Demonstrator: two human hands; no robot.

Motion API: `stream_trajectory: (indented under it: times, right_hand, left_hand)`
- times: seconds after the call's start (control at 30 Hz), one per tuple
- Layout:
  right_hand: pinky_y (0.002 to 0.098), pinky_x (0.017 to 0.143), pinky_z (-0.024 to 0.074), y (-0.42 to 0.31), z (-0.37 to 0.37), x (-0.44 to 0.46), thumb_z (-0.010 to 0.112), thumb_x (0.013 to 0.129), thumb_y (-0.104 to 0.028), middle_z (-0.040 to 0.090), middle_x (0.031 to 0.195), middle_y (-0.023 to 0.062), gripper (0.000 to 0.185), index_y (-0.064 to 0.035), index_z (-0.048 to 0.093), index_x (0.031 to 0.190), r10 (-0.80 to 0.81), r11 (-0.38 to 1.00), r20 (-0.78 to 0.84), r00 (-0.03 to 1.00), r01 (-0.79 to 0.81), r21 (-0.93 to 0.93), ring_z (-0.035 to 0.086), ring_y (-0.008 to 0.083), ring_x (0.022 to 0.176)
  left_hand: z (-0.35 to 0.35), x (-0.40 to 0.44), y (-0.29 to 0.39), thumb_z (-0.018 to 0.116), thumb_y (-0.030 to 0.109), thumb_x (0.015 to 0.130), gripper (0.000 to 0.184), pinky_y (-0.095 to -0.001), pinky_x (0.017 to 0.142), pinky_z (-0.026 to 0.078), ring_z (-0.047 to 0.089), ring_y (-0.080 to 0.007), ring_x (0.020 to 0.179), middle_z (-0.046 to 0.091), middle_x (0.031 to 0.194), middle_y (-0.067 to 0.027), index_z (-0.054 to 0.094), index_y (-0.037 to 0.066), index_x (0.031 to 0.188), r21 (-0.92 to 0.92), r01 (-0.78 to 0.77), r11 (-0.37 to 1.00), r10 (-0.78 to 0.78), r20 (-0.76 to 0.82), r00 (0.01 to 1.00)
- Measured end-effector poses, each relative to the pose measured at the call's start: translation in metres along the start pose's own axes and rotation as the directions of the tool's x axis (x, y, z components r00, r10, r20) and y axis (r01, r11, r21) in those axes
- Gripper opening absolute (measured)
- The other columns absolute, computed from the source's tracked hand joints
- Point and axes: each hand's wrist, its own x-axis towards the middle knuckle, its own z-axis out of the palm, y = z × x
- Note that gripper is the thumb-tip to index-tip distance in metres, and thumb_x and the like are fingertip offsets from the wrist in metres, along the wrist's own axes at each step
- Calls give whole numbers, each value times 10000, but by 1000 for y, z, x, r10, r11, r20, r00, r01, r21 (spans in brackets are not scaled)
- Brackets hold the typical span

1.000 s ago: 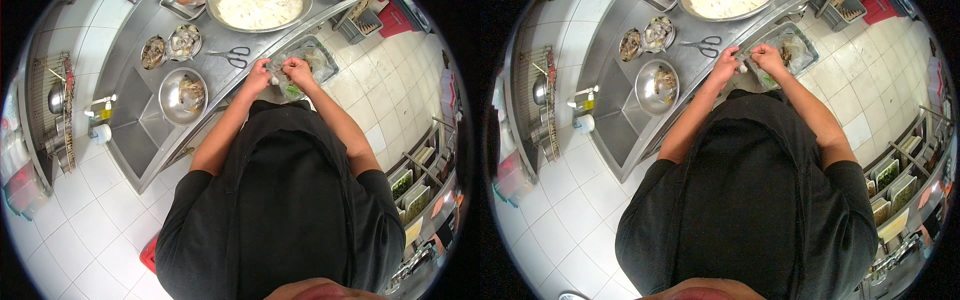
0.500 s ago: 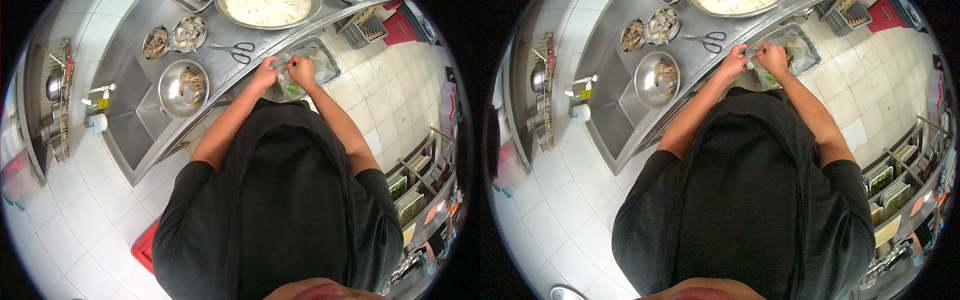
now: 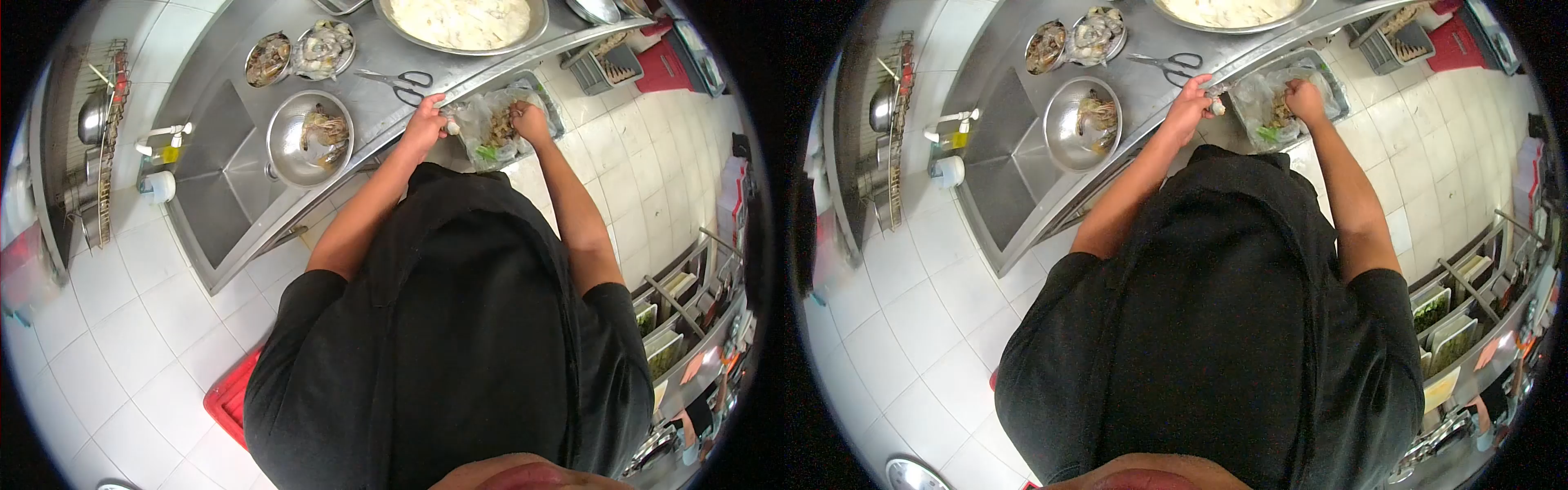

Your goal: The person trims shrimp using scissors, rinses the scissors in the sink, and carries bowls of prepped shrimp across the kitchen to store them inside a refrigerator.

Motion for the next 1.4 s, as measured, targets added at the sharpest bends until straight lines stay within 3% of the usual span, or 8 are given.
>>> stream_trajectory:
  times: [0.1,0.23,0.4,0.6,0.97,1.1,1.27,1.4]
  right_hand:
    - [378,740,521,-29,-2,-3,628,801,-164,695,898,172,218,-39,713,958,6,988,-114,993,11,155,670,301,825]
    - [308,711,502,-139,-25,-18,693,794,-143,691,898,53,276,-55,684,1056,-34,806,162,986,-68,588,629,178,781]
    - [363,695,518,-223,-30,-20,709,746,-123,661,918,123,324,-66,657,1060,-492,846,59,869,460,271,646,297,793]
    - [384,675,516,-275,7,22,665,753,-95,659,884,155,240,-49,661,988,-525,813,-51,850,518,267,650,328,786]
    - [394,739,508,-401,65,145,588,787,-70,656,955,136,231,-55,658,1006,-741,589,-307,597,798,129,634,320,852]
    - [417,811,491,-371,127,158,578,777,-73,656,987,117,258,-95,675,1015,-815,578,-68,576,816,-11,620,308,927]
    - [431,798,483,-410,105,111,621,780,-132,668,936,109,153,-73,684,905,-826,545,-199,527,837,-47,628,313,899]
    - [452,709,513,-423,126,34,626,799,-186,671,869,140,159,-52,649,883,-701,698,267,661,713,67,648,365,780]
  left_hand:
    - [-9,-4,8,489,15,860,548,-281,714,453,557,-154,895,552,1093,-77,359,78,1389,-6,-40,999,40,-41,998]
    - [-18,-1,3,495,5,870,536,-265,698,456,551,-126,868,589,1010,-67,366,96,1382,44,-161,986,165,-98,982]
    - [-34,-3,7,458,-52,870,537,-233,680,457,533,-99,786,533,880,-30,340,35,1386,-10,-232,973,228,-156,961]
    - [-78,-26,25,501,6,884,565,-264,745,467,571,-124,805,621,918,-68,305,11,1414,-116,-423,898,364,-342,866]
    - [-213,-106,-5,521,-1,897,416,-255,755,471,601,-134,896,653,1039,-86,476,38,1309,362,-475,802,570,-700,430]
    - [-240,-142,-26,513,-18,894,344,-254,741,469,603,-136,892,655,1019,-75,550,50,1230,312,-405,859,459,-820,342]
    - [-264,-157,-47,530,-16,889,321,-265,748,476,609,-142,892,657,1011,-83,567,51,1201,377,-346,859,476,-837,271]
    - [-266,-155,-45,527,-17,886,315,-284,753,493,621,-162,877,654,1007,-92,573,48,1190,331,-373,867,458,-825,330]
